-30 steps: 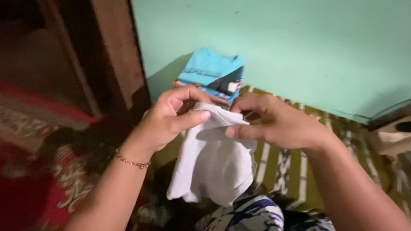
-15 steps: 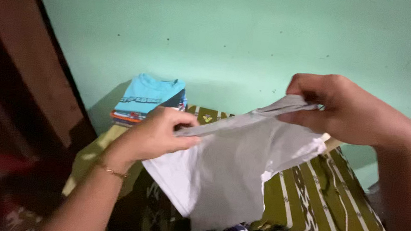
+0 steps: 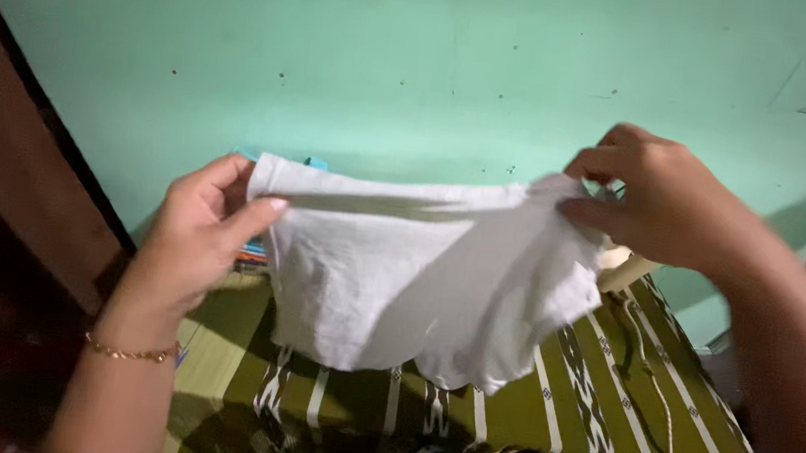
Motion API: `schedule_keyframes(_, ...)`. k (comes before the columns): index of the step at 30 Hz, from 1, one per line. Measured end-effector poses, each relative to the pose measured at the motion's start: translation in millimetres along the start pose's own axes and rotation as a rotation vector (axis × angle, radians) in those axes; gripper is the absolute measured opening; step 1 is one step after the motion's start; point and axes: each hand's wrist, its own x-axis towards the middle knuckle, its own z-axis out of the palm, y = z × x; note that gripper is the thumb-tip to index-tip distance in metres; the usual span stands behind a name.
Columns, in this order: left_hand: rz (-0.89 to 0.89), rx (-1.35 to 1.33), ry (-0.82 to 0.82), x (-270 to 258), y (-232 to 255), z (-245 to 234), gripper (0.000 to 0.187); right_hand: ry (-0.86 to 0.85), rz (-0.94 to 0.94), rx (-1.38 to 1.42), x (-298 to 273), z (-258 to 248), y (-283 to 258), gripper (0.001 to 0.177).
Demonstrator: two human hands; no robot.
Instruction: The person irons a light blue t-shirt on a patterned surface, smoothing it with their hands and using an iron. They then fold the shirt and place it on a stack of folded clothes. The person proceeds to iron a white t-shirt in a similar manner.
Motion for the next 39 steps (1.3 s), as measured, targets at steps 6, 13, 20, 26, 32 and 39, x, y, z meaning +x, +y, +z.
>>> schedule_keyframes(6, -0.170, -0.314, 0.050, 21.1, 2.4, 86.2, 0.032, -0.091, 0.103, 0.303, 13.1, 4.3, -57.3, 0.073)
schedule_keyframes(13, 0.321, 0.077, -0.161, 22.3, 39.1, 124.7, 0.029, 0.058, -0.223, 0.526, 5.7, -7.3, -102.6, 0.058)
schedule_keyframes(20, 0.248, 0.337, -0.312, -9.3, -1.2, 123.6, 0.041, 0.066, -0.115, 0.496, -8.4, -56.6, -77.6, 0.024)
schedule_keyframes(26, -0.291, 0.455, -0.406, -15.9, -11.0, 64.2, 0.014, 0.089, 0.050, 0.501, -40.2, -77.7, -41.9, 0.020)
schedule_keyframes(32, -0.140, 0.074, -0.259, -14.1, 38.1, 5.6, 0.015, 0.194, 0.397, 0.622, -78.0, -65.5, -26.6, 0.025)
schedule_keyframes(39, -0.119, 0.259, -0.090, 76.2, -66.7, 30.6, 0.025, -0.019, 0.619, 0.812, -36.2, 23.3, 11.9, 0.029)
